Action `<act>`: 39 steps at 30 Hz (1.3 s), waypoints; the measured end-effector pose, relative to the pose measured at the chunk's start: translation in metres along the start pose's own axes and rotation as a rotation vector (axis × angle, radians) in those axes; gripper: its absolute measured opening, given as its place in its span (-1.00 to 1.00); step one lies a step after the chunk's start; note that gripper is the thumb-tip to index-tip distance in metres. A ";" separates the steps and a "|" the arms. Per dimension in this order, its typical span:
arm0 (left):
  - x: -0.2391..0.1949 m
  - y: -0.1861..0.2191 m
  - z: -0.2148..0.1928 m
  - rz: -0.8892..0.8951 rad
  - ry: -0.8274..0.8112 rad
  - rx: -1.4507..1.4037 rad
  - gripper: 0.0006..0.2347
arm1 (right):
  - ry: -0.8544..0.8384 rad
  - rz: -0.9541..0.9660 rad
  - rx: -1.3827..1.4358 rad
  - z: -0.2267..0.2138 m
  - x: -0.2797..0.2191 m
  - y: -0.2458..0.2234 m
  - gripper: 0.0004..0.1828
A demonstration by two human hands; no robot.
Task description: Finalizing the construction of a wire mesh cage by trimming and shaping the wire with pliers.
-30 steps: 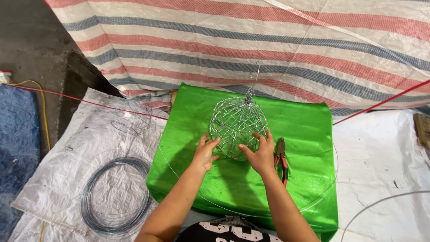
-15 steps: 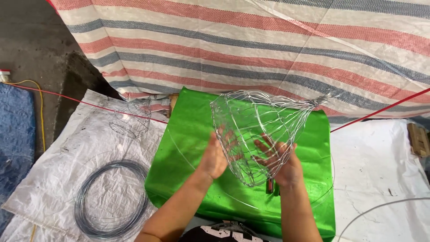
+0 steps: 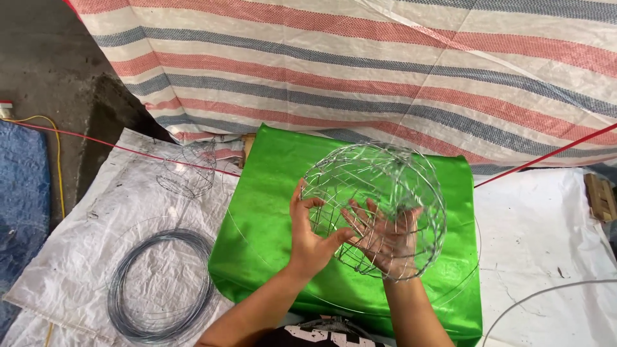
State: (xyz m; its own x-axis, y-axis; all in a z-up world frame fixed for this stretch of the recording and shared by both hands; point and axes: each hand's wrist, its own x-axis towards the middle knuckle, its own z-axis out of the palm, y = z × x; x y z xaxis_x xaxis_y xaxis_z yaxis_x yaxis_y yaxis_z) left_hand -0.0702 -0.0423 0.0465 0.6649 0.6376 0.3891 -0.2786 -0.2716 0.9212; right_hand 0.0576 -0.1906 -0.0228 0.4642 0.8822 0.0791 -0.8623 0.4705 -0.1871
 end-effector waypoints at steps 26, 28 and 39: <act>0.024 0.078 0.013 0.606 0.044 0.445 -0.32 | -0.225 -0.039 0.119 0.019 -0.001 0.001 -0.14; 0.025 0.084 0.015 0.631 0.022 0.431 -0.22 | -0.235 -0.046 0.105 0.017 0.000 0.002 -0.14; 0.020 0.086 0.017 0.538 -0.009 0.419 -0.39 | -0.213 -0.091 0.023 -0.006 0.002 0.002 -0.13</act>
State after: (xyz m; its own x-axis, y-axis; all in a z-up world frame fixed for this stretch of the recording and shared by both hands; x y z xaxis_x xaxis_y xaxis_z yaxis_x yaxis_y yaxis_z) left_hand -0.0690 -0.0649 0.1331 0.5151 0.3305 0.7909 -0.2810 -0.8066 0.5200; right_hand 0.0584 -0.1881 -0.0283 0.4892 0.8190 0.2998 -0.8244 0.5464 -0.1478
